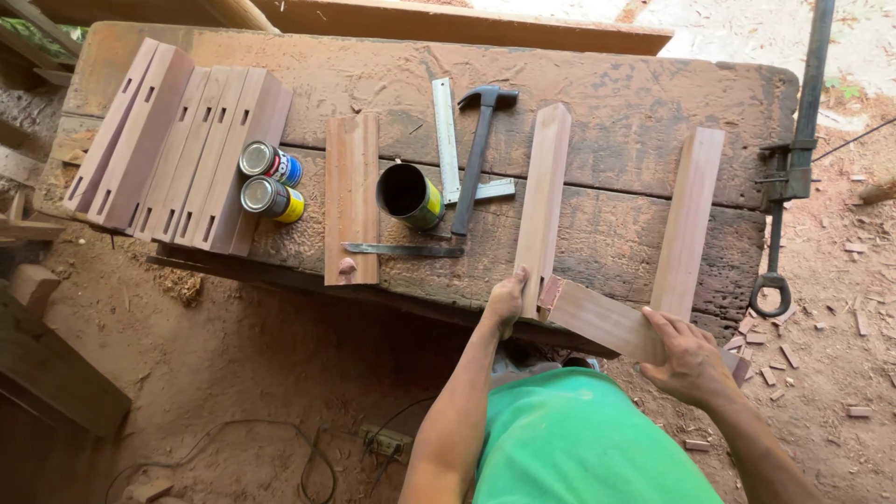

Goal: The person applies glue to the end of a wooden rail, fits it into a rectangular frame of slats on the workbench, squares the joints, then places a long bar clamp across the frame and tightens it with a hammer to hold the assembly.

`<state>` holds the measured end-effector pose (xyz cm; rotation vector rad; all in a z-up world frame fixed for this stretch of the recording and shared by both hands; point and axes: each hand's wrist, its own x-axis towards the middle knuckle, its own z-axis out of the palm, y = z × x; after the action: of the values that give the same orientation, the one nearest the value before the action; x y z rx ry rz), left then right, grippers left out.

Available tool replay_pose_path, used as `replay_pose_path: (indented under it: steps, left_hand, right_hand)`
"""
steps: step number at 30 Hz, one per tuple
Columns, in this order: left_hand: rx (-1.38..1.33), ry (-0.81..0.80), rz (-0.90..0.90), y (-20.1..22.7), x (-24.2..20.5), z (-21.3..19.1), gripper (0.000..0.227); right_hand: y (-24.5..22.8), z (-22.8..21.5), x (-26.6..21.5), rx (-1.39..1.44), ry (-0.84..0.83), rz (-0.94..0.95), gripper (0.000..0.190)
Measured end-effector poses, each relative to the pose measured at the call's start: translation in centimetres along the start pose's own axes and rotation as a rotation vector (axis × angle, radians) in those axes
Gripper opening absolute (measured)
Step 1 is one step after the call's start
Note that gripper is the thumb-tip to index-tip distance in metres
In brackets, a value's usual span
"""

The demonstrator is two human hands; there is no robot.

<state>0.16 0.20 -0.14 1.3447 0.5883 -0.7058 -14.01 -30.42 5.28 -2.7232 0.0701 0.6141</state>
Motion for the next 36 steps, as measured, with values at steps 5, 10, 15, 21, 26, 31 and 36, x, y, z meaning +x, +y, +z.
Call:
replay_pose_path:
  steps: [5,10,15,21,26,31,36]
  left_hand:
    - [0.096,0.02,0.031,0.2,-0.4,0.3,0.051]
    - [0.135,0.026,0.053,0.7,-0.7,0.2,0.052]
    - [0.173,0.016,0.09,0.9,-0.6,-0.3,0.05]
    - [0.181,0.027,0.044,1.4,-0.9,-0.7,0.053]
    - [0.356,0.053,0.151,1.4,-1.6,-0.4,0.049]
    - [0.277,0.059,0.108,1.8,-1.7,-0.4,0.05]
    - [0.297,0.079,0.111,2.4,-2.8,-0.5,0.051]
  right_hand:
    - [0.1,-1.2,0.5,-0.18,-0.103,0.019,0.109]
    - [-0.2,-2.1,0.6,-0.292,-0.117,-0.057,0.109]
    - [-0.7,-2.4,1.4,-0.316,-0.222,-0.044,0.114]
    - [-1.6,-3.3,2.0,-0.354,-0.224,-0.072,0.111]
    - [-2.2,-4.4,2.9,-0.351,-0.266,-0.119,0.108]
    - [-0.1,-2.3,4.2,-0.24,-0.16,-0.205,0.111]
    - [-0.2,-1.4,5.2,-0.254,-0.133,-0.247,0.114]
